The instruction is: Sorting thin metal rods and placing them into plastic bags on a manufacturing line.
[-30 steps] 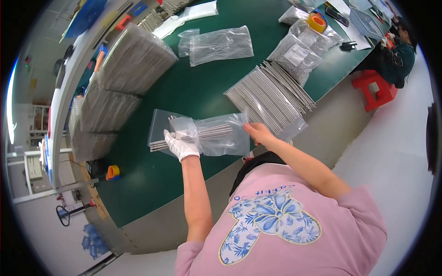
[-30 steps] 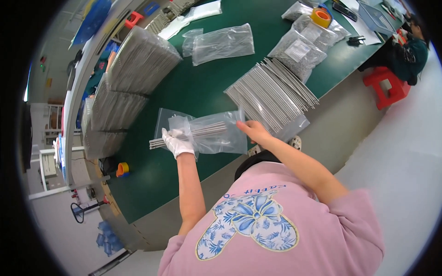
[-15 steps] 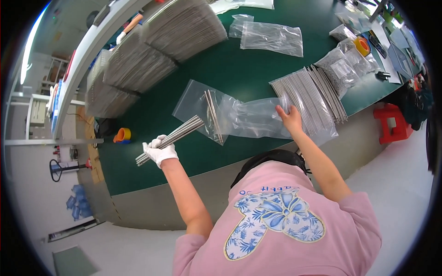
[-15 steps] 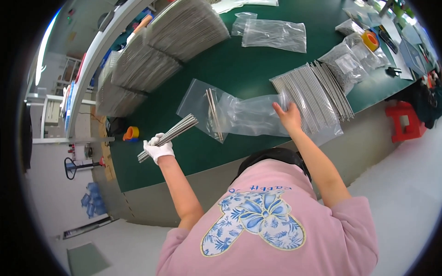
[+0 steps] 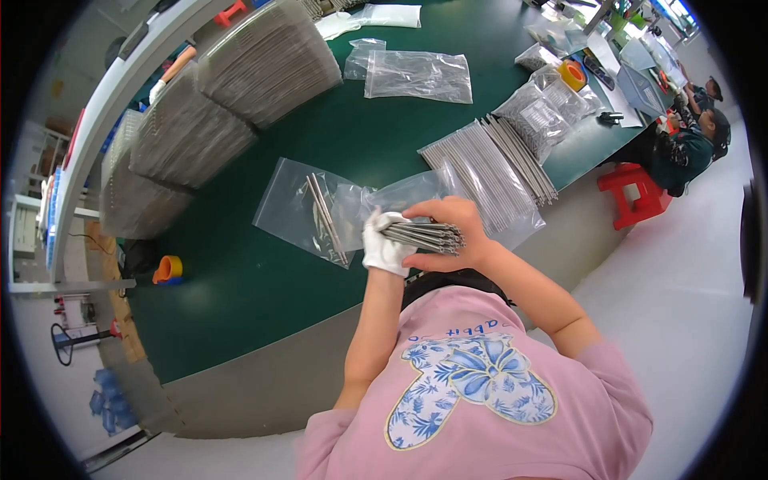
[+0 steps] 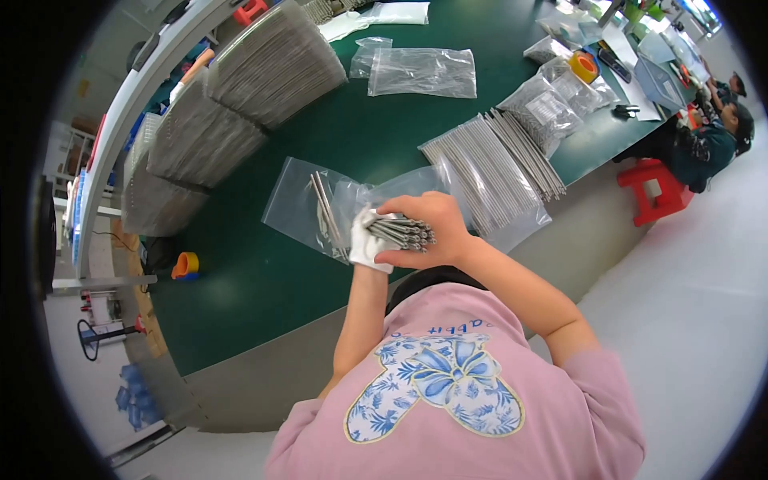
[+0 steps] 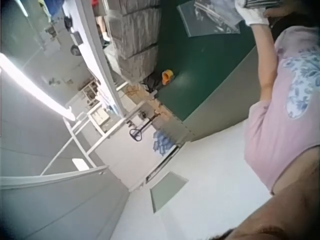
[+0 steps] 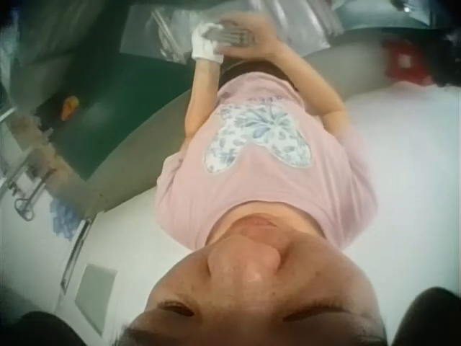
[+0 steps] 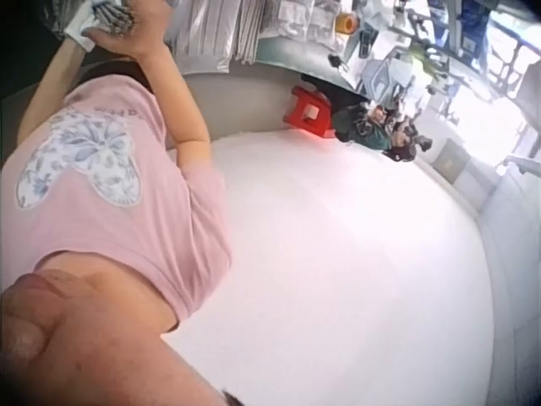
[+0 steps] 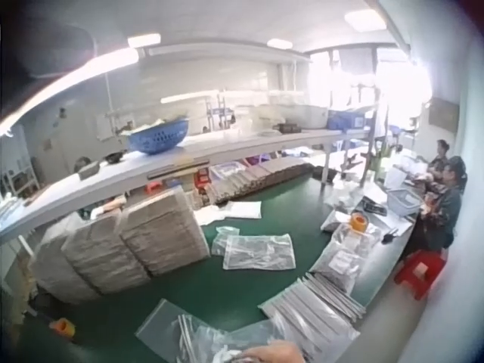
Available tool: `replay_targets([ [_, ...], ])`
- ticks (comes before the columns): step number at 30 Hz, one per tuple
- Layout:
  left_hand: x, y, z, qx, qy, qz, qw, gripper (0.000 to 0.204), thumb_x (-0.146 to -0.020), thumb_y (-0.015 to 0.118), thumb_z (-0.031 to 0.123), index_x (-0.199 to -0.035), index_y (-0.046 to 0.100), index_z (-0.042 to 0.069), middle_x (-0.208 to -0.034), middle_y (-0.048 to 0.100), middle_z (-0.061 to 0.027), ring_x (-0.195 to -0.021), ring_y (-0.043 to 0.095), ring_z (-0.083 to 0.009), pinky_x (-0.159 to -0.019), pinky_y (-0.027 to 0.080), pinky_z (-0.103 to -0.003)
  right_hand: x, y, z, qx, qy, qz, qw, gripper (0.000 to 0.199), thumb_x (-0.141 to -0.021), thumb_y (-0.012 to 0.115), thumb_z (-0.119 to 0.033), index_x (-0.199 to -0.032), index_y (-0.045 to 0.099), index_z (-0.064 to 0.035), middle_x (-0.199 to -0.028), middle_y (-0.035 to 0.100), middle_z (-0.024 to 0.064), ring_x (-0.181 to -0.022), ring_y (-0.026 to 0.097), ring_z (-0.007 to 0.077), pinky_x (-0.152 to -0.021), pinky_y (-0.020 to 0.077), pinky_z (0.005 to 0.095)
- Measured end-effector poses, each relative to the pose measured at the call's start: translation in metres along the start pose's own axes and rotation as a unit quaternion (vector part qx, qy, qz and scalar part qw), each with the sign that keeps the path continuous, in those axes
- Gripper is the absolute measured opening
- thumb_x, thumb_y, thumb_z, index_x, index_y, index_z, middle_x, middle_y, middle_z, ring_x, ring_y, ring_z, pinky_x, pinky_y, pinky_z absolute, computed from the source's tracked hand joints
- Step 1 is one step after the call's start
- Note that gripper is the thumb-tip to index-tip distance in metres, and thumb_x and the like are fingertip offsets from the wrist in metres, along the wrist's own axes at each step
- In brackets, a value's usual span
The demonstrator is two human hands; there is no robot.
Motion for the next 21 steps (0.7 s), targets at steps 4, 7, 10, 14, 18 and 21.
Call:
replay_targets([
  [4,0.001,0.024,-0.047,-0.1,0.004,-0.05,0.994,0.025,-0.084,0.042,0.029,-0.077,0.051,0.006,-0.08,0.056,-0.0089,-0.076,0.056,-0.0248,-0.071,0.046,-0.038,-0.008,-0.003,-0.007,0.092,-0.009,0.011,0.996,0.022,-0.056,0.073,-0.021,-0.07,0.061,-0.0103,-0.066,0.061,0.0022,-0.052,0.056,0.0198,-0.049,0.0402,0.0263],
  [7,-0.043,-0.018,-0.046,-0.014,-0.034,-0.223,0.974,0.024,-0.087,0.034,0.025,-0.09,0.05,0.007,-0.094,0.055,-0.0096,-0.087,0.055,-0.0248,-0.076,0.046,-0.039,0.004,0.023,0.029,0.142,0.032,-0.025,0.989,0.017,-0.059,0.07,-0.024,-0.065,0.058,-0.0147,-0.058,0.057,0.0018,-0.052,0.055,0.0216,-0.047,0.0402,0.0292],
  [10,-0.053,-0.033,-0.045,-0.06,-0.032,-0.184,0.981,0.021,-0.087,0.03,0.019,-0.094,0.047,0.008,-0.099,0.053,-0.0088,-0.09,0.053,-0.0233,-0.076,0.046,-0.037,0.01,0.038,0.044,0.117,0.068,-0.017,0.991,0.015,-0.061,0.066,-0.022,-0.063,0.055,-0.013,-0.056,0.055,0.0044,-0.053,0.055,0.0245,-0.046,0.0416,0.0325],
  [14,-0.005,-0.028,-0.024,-0.326,0.015,-0.024,0.945,0.029,-0.077,0.049,0.01,-0.105,0.042,0.005,-0.097,0.052,-0.0096,-0.09,0.052,-0.0231,-0.079,0.044,-0.034,0.007,0.032,0.046,0.109,0.084,-0.023,0.99,0.013,-0.062,0.067,-0.018,-0.063,0.056,-0.011,-0.056,0.055,0.005,-0.051,0.054,0.0248,-0.047,0.0425,0.0311],
  [18,0.011,-0.02,-0.024,-0.589,0.383,0.06,0.709,0.056,-0.062,0.064,0.002,-0.112,0.038,0.002,-0.096,0.049,-0.009,-0.09,0.051,-0.0221,-0.081,0.042,-0.028,0.002,0.039,0.039,0.124,0.079,-0.037,0.988,0.013,-0.063,0.066,-0.019,-0.062,0.055,-0.0103,-0.056,0.055,0.0049,-0.05,0.054,0.0255,-0.046,0.0423,0.0312],
  [21,0.009,0.009,-0.022,-0.612,0.523,-0.08,0.588,0.042,-0.065,0.063,0.0,-0.103,0.046,0.001,-0.096,0.051,-0.0072,-0.087,0.052,-0.0202,-0.077,0.043,-0.027,-0.004,0.037,0.032,0.155,0.098,-0.087,0.979,0.023,-0.061,0.067,-0.023,-0.076,0.055,-0.0102,-0.062,0.058,0.0055,-0.056,0.057,0.0238,-0.049,0.0433,0.0304],
])
Point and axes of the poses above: each hand's wrist, its own x-axis away from the middle knuckle, its own y-axis out of the palm, z = x × y, the point moved 1 cm from there along -x, towards the middle knuckle
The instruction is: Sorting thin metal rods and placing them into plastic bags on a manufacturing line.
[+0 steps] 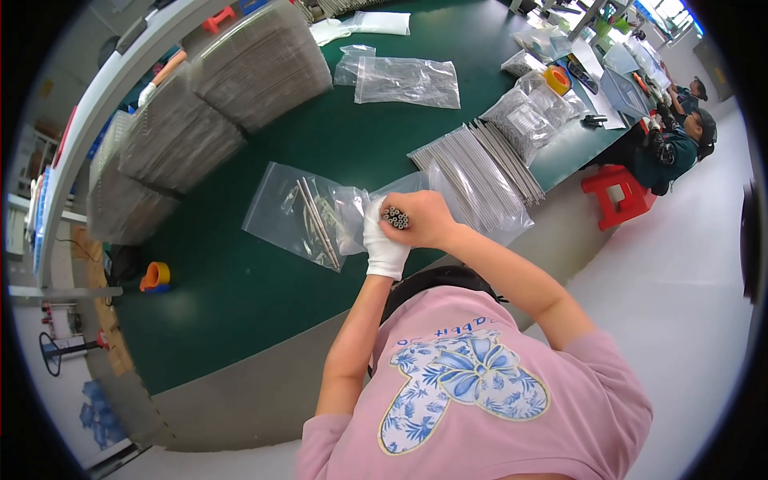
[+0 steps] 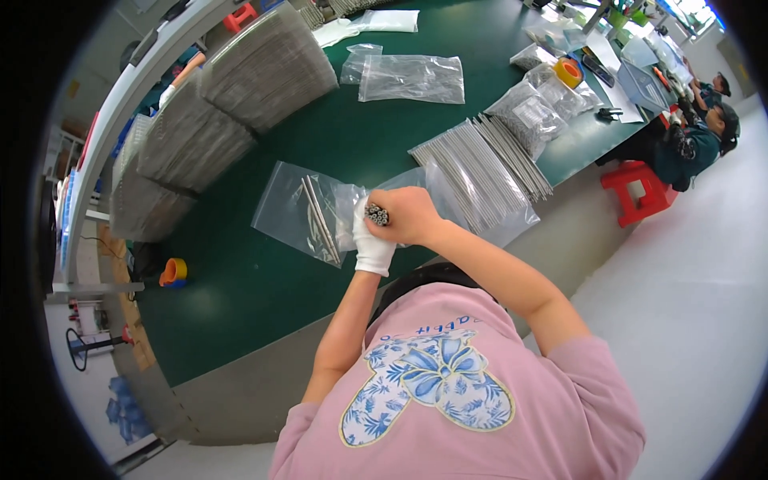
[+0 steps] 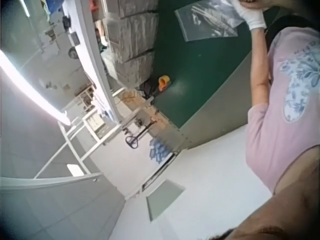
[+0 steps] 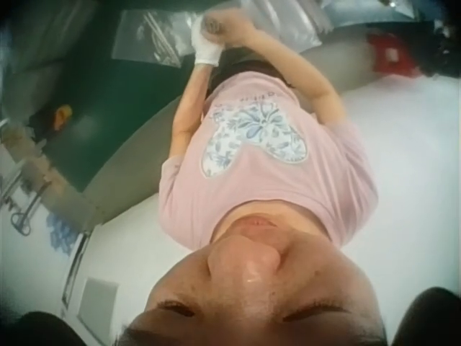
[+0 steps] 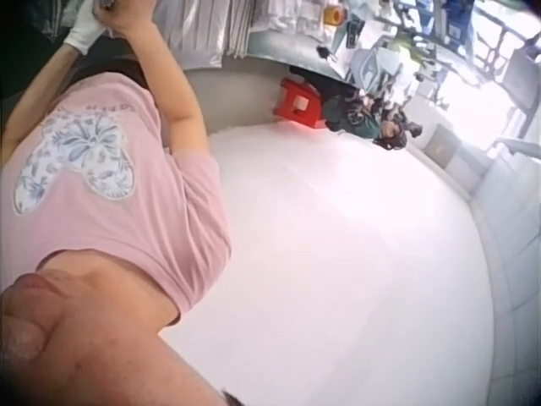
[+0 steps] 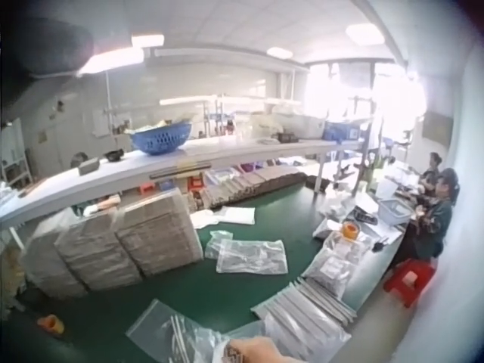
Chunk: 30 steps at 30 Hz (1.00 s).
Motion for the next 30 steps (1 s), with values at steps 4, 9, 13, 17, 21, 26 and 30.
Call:
replay_targets([
  [4,-0.004,0.009,-0.017,0.412,-0.219,-0.012,0.884,0.01,-0.079,0.055,0.002,-0.088,0.053,0.005,-0.079,0.057,-0.0037,-0.071,0.053,-0.0111,-0.066,0.044,-0.024,0.0,-0.041,-0.009,-0.038,0.077,-0.039,0.996,0.051,-0.058,0.069,-0.03,-0.098,0.046,-0.0092,-0.062,0.05,0.0022,-0.055,0.05,0.0185,-0.052,0.0389,0.0298],
  [9,-0.021,0.006,0.036,0.144,-0.063,0.035,0.987,0.013,-0.082,0.057,0.014,-0.075,0.049,0.006,-0.06,0.053,0.0013,-0.051,0.047,-0.0045,-0.047,0.038,-0.019,0.028,-0.062,0.014,-0.053,0.218,-0.107,0.969,0.04,-0.068,0.062,-0.032,-0.097,0.046,-0.0089,-0.073,0.056,0.0079,-0.069,0.054,0.0258,-0.061,0.0403,0.0342],
  [13,-0.026,0.01,0.029,0.087,0.006,-0.028,0.996,0.013,-0.082,0.058,0.013,-0.075,0.049,0.006,-0.059,0.05,0.0021,-0.049,0.044,-0.004,-0.046,0.036,-0.019,0.042,-0.057,0.021,-0.14,0.195,0.038,0.97,0.015,-0.076,0.052,-0.012,-0.089,0.052,-0.0048,-0.065,0.045,0.0033,-0.059,0.044,0.0146,-0.056,0.0364,0.0268],
  [17,-0.023,0.012,0.044,0.058,0.06,-0.1,0.992,0.014,-0.079,0.061,0.012,-0.073,0.049,0.005,-0.06,0.047,-0.0007,-0.051,0.041,-0.0092,-0.048,0.036,-0.022,0.025,-0.074,-0.001,-0.063,-0.014,0.136,0.989,0.01,-0.074,0.054,0.0,-0.082,0.059,-0.0034,-0.072,0.053,0.0051,-0.066,0.051,0.0159,-0.062,0.0409,0.027],
  [21,-0.024,0.005,0.049,0.089,-0.018,-0.176,0.98,0.013,-0.078,0.062,0.01,-0.076,0.05,0.004,-0.061,0.046,-0.0048,-0.052,0.042,-0.0149,-0.05,0.038,-0.026,0.016,-0.085,-0.012,-0.117,0.018,0.105,0.987,0.011,-0.072,0.058,0.001,-0.081,0.062,-0.0033,-0.076,0.058,0.0066,-0.069,0.055,0.0181,-0.065,0.0422,0.0274],
  [26,-0.025,0.001,0.046,0.103,-0.039,-0.183,0.977,0.012,-0.079,0.06,0.011,-0.078,0.051,0.004,-0.064,0.048,-0.0057,-0.054,0.044,-0.015,-0.052,0.039,-0.026,0.008,-0.082,-0.011,-0.065,-0.037,0.101,0.992,0.01,-0.071,0.061,-0.003,-0.08,0.062,-0.0042,-0.072,0.063,0.0049,-0.065,0.058,0.0184,-0.064,0.0417,0.028],
  [30,-0.025,0.001,0.048,0.082,-0.031,-0.184,0.979,0.011,-0.078,0.06,0.01,-0.08,0.052,0.004,-0.067,0.05,-0.0078,-0.055,0.047,-0.0181,-0.053,0.04,-0.027,0.003,-0.076,-0.009,-0.053,-0.055,0.098,0.992,0.008,-0.07,0.061,-0.004,-0.078,0.062,-0.0049,-0.069,0.063,0.0039,-0.062,0.058,0.018,-0.063,0.0414,0.0282],
])
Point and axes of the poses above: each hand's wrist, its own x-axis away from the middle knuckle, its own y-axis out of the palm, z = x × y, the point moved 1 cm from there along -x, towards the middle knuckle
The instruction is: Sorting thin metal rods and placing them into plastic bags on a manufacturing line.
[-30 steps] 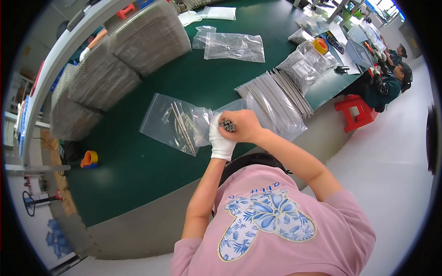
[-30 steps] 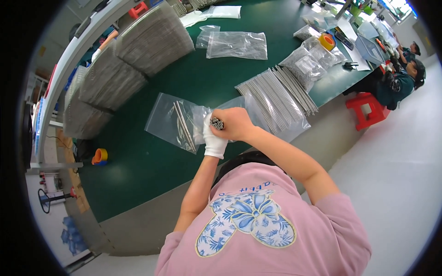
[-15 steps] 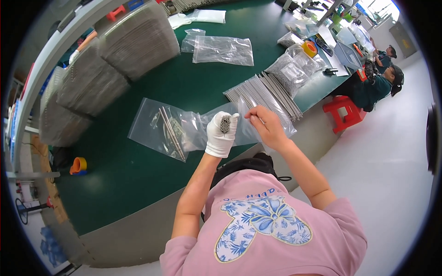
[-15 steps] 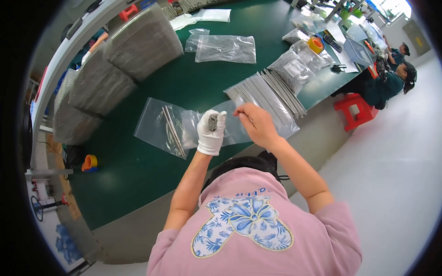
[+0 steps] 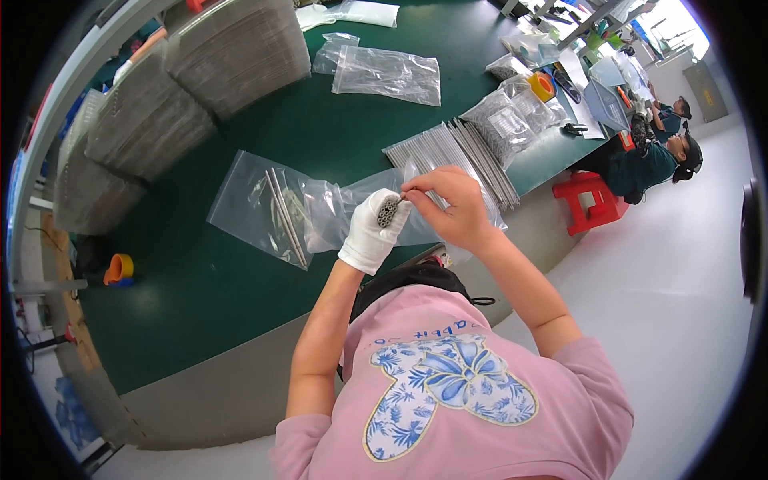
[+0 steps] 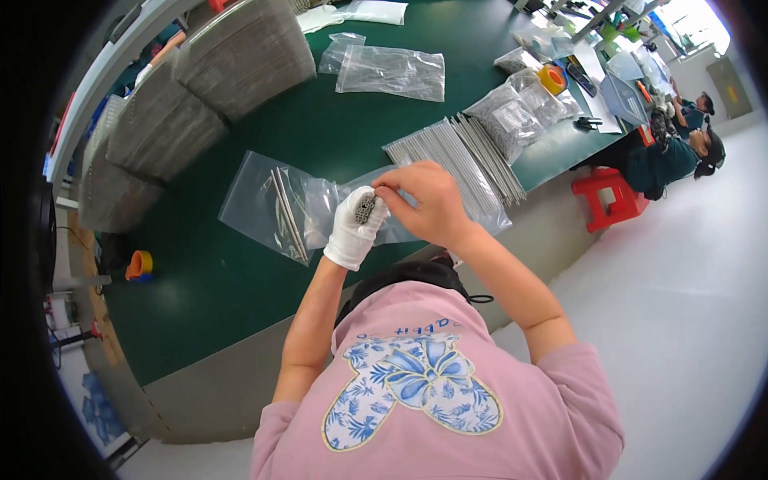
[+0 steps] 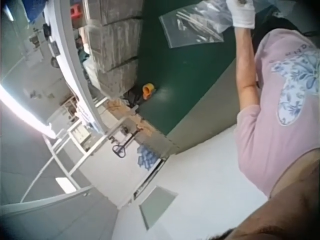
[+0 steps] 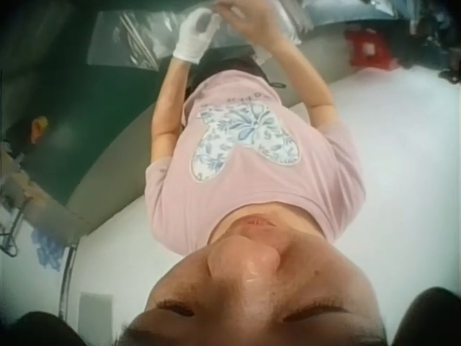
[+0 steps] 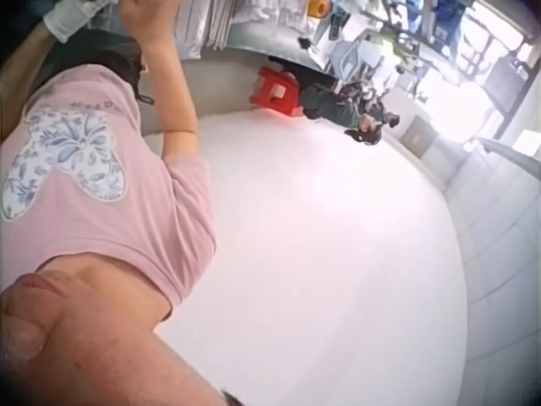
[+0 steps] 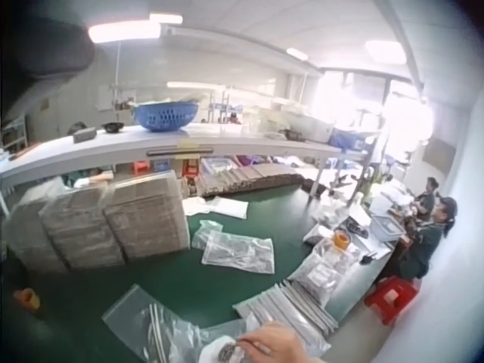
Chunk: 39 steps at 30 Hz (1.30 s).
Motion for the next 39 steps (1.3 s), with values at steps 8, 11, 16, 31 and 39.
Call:
replay_targets([
  [8,-0.003,0.001,0.0,-0.036,0.041,0.004,0.999,0.012,-0.075,0.061,0.009,-0.082,0.053,0.004,-0.069,0.052,-0.0112,-0.059,0.051,-0.0261,-0.055,0.042,-0.03,-0.008,-0.003,0.0,0.092,-0.107,-0.022,0.99,0.008,-0.066,0.061,-0.001,-0.073,0.06,-0.0046,-0.063,0.059,0.0055,-0.055,0.055,0.0208,-0.061,0.0439,0.0304],
  [11,-0.005,0.002,-0.005,-0.053,0.072,0.007,0.996,0.013,-0.075,0.061,0.01,-0.082,0.053,0.004,-0.071,0.053,-0.0123,-0.062,0.052,-0.0292,-0.056,0.043,-0.032,-0.011,-0.001,-0.006,0.107,-0.142,-0.014,0.984,0.006,-0.065,0.062,-0.005,-0.069,0.058,-0.0065,-0.061,0.057,0.0036,-0.056,0.055,0.0204,-0.064,0.0456,0.0317],
  [16,-0.007,0.004,-0.004,-0.051,0.051,-0.006,0.997,0.013,-0.075,0.061,0.011,-0.083,0.053,0.004,-0.073,0.055,-0.0137,-0.066,0.053,-0.0333,-0.057,0.043,-0.035,-0.01,0.003,0.002,0.089,-0.143,0.005,0.986,0.007,-0.065,0.063,-0.004,-0.069,0.057,-0.0067,-0.061,0.057,0.0036,-0.055,0.055,0.0205,-0.067,0.0468,0.032],
  [31,-0.007,0.003,-0.003,-0.06,0.043,-0.012,0.997,0.013,-0.073,0.062,0.008,-0.08,0.052,0.005,-0.07,0.053,-0.012,-0.061,0.053,-0.0299,-0.055,0.043,-0.033,-0.005,-0.001,0.004,0.058,-0.102,-0.009,0.993,0.006,-0.065,0.063,-0.004,-0.068,0.058,-0.0046,-0.057,0.057,0.0052,-0.052,0.054,0.0214,-0.064,0.0463,0.0324],
  [39,-0.006,0.003,-0.001,-0.061,0.06,-0.011,0.996,0.013,-0.074,0.061,0.01,-0.081,0.052,0.005,-0.071,0.054,-0.0127,-0.063,0.053,-0.0312,-0.056,0.043,-0.034,-0.01,-0.003,-0.002,0.087,-0.147,-0.009,0.985,0.007,-0.061,0.063,-0.002,-0.063,0.058,-0.0048,-0.055,0.055,0.0055,-0.049,0.052,0.0208,-0.061,0.0451,0.0302],
])
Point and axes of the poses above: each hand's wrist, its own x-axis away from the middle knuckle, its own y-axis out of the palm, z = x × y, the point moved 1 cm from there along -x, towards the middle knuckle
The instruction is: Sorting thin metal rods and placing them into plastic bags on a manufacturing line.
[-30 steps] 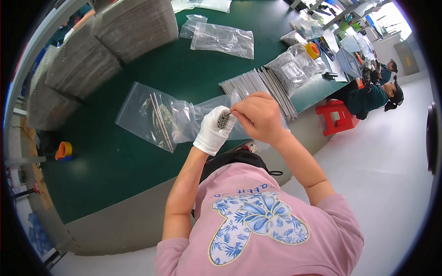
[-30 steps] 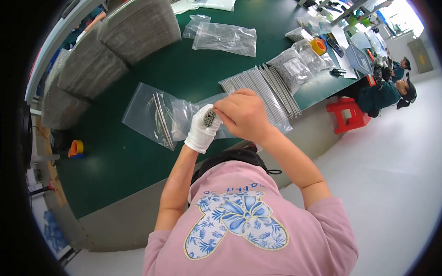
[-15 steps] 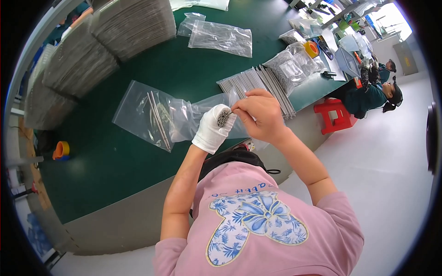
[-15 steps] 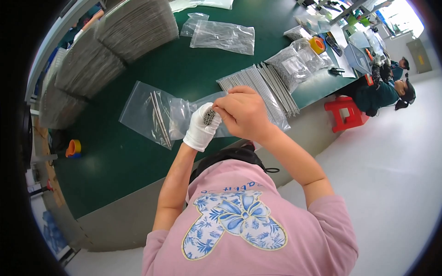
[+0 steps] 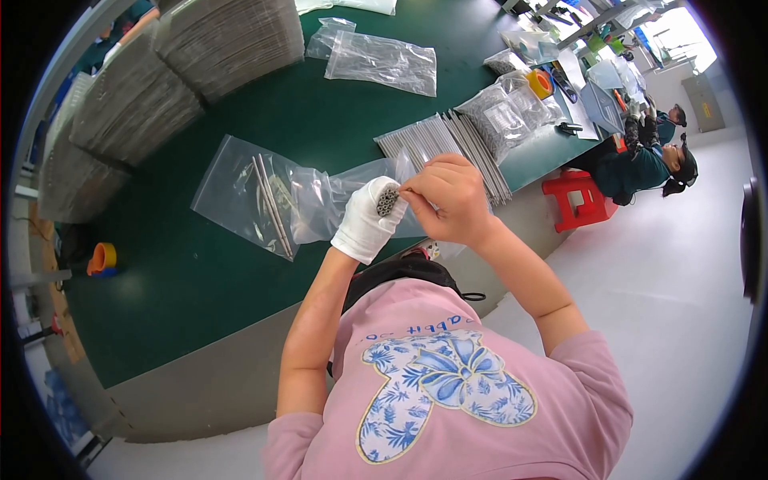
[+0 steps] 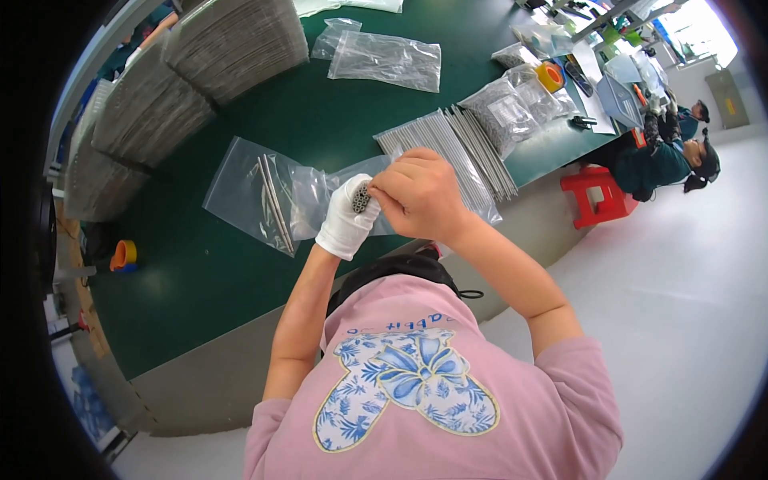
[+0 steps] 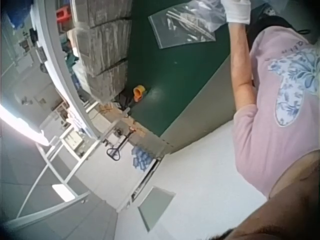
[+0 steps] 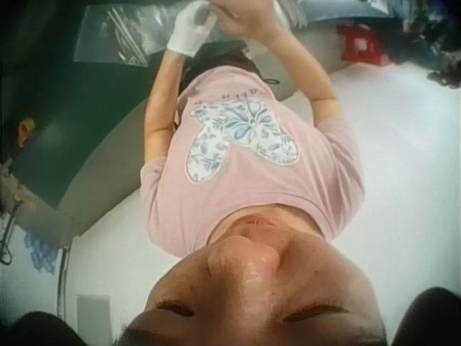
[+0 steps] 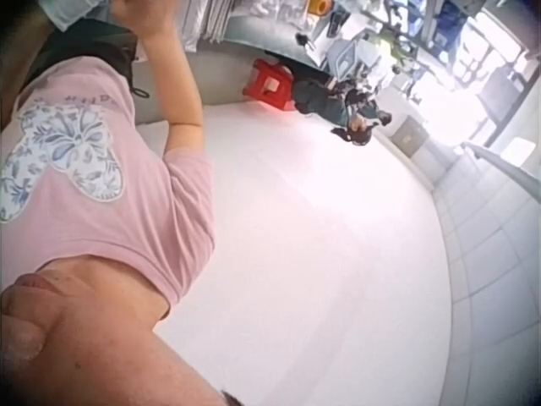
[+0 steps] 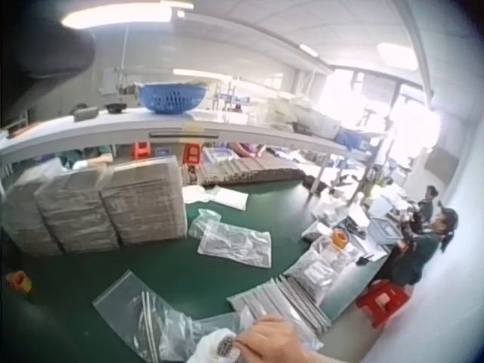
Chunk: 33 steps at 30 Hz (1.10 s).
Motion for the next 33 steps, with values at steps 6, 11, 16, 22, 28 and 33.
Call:
replay_targets([
  [6,0.001,0.001,-0.001,-0.006,-0.004,0.001,1.0,0.013,-0.073,0.062,0.01,-0.081,0.052,0.004,-0.071,0.053,-0.0129,-0.063,0.053,-0.0305,-0.057,0.043,-0.033,-0.003,-0.005,-0.001,0.058,-0.005,-0.046,0.997,0.005,-0.062,0.061,-0.003,-0.064,0.057,-0.0052,-0.055,0.054,0.0049,-0.049,0.052,0.0222,-0.059,0.044,0.0305],
  [11,-0.002,0.001,0.001,-0.001,-0.023,0.001,1.0,0.011,-0.075,0.061,0.01,-0.077,0.052,0.004,-0.067,0.052,-0.012,-0.058,0.051,-0.0285,-0.054,0.042,-0.032,-0.002,-0.01,0.001,0.038,0.01,-0.021,0.999,0.005,-0.065,0.06,-0.003,-0.068,0.057,-0.0051,-0.06,0.055,0.0055,-0.054,0.053,0.0228,-0.055,0.0407,0.0306],
  [16,-0.005,0.006,0.001,-0.01,-0.023,0.025,0.999,0.012,-0.076,0.061,0.009,-0.07,0.051,0.004,-0.059,0.05,-0.0103,-0.05,0.048,-0.0252,-0.048,0.04,-0.03,0.009,-0.013,0.008,0.02,0.101,0.044,0.994,0.003,-0.067,0.06,-0.004,-0.067,0.057,-0.006,-0.058,0.054,0.0052,-0.051,0.051,0.0234,-0.05,0.0388,0.0314],
  [22,-0.016,-0.001,0.024,-0.017,0.057,0.154,0.986,0.015,-0.076,0.058,0.002,-0.065,0.047,0.003,-0.052,0.047,-0.0095,-0.042,0.045,-0.0203,-0.042,0.035,-0.03,0.068,-0.005,0.015,-0.023,0.249,0.03,0.968,0.004,-0.07,0.06,-0.006,-0.069,0.057,-0.004,-0.06,0.056,0.0068,-0.052,0.052,0.0232,-0.049,0.0377,0.0311],
  [28,-0.018,-0.01,0.111,0.023,0.056,0.075,0.995,0.015,-0.076,0.059,0.002,-0.066,0.047,0.003,-0.053,0.047,-0.0084,-0.041,0.045,-0.0204,-0.041,0.035,-0.028,0.096,-0.009,0.007,-0.063,0.326,0.048,0.942,0.005,-0.072,0.059,-0.007,-0.07,0.058,-0.0028,-0.06,0.057,0.0072,-0.054,0.054,0.022,-0.05,0.0394,0.0291],
  [33,-0.007,-0.005,0.139,0.109,-0.036,0.012,0.993,0.016,-0.077,0.06,0.006,-0.066,0.049,0.003,-0.05,0.046,-0.0047,-0.041,0.043,-0.0129,-0.041,0.035,-0.026,0.094,-0.017,0.003,-0.085,0.325,0.067,0.94,0.005,-0.072,0.059,-0.006,-0.069,0.058,-0.0022,-0.06,0.057,0.0072,-0.054,0.055,0.0206,-0.051,0.0406,0.0282],
])
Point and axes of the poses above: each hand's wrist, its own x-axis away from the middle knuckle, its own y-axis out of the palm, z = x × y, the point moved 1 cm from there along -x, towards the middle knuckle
